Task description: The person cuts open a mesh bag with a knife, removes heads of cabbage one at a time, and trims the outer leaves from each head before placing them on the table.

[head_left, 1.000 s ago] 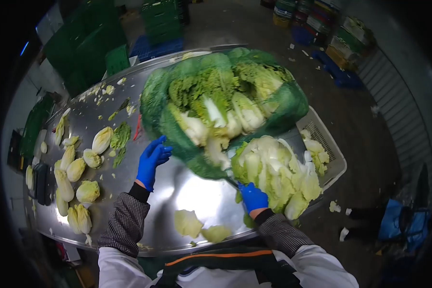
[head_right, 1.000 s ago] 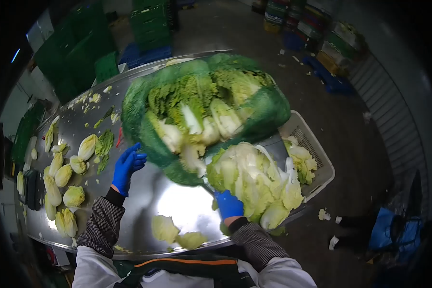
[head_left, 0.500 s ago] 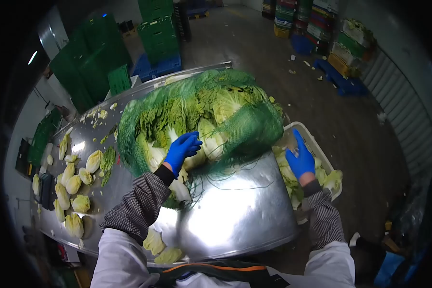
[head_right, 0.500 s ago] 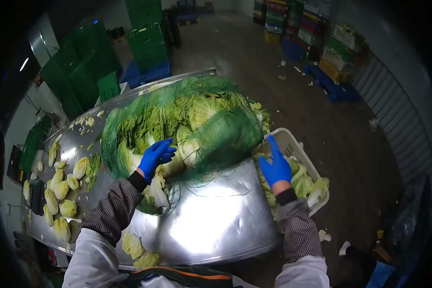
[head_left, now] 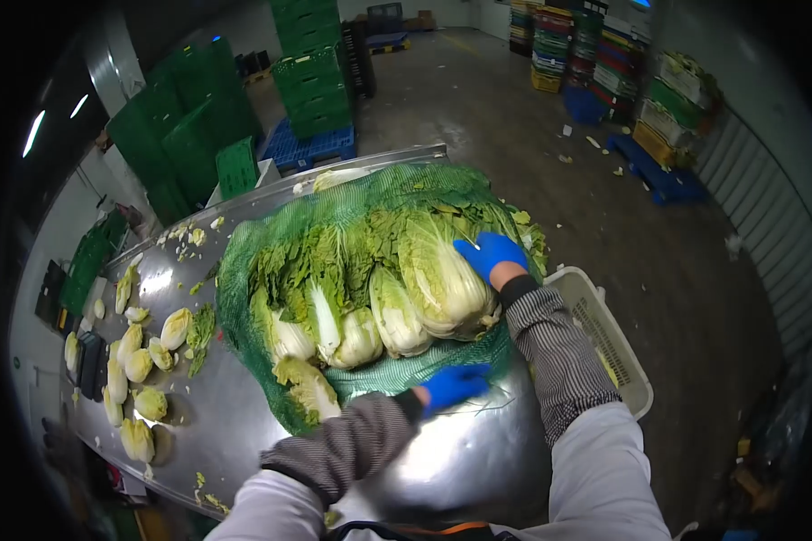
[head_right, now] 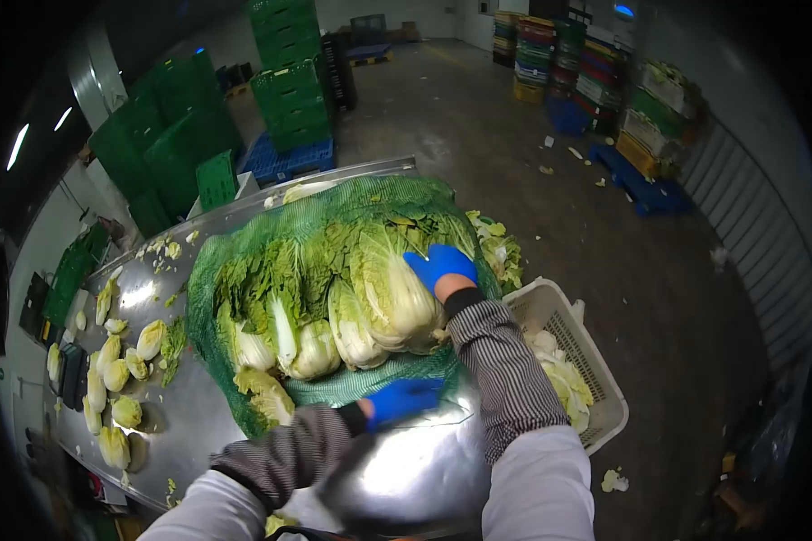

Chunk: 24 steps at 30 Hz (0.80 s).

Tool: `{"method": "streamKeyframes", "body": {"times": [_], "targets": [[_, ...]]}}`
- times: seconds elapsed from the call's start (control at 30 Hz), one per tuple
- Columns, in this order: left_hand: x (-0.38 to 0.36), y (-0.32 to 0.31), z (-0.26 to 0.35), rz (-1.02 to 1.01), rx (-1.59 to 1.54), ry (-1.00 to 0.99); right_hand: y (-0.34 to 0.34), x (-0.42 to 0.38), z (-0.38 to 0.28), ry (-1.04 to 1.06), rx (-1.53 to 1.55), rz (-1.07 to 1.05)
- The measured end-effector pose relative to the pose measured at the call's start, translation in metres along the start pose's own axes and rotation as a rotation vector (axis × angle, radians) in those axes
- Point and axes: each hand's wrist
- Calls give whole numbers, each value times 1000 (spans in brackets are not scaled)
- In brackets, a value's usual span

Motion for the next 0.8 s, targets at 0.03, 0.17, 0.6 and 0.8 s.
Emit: {"method": "streamKeyframes", "body": {"times": [0.03,0.17,0.6,0.8], "targets": [[5,26,-23,110,-269,-114,-1,0,3,-19,-3,-21],[-20,112,21,786,-710,-152,-5,8,-3,-78,-35,-96],[-96,34,17,349,-808,-35,-18,-133,-63,303,15,352],[-195,-22,-57,25,-566,414,-81,-249,-76,398,310,145]]}}
Point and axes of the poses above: each hand's wrist, its own x-axis towards the middle knuckle, its own y-axis out of the back of the hand, z = x × y, and after that the axes turned 2 degrees about z, right-handed
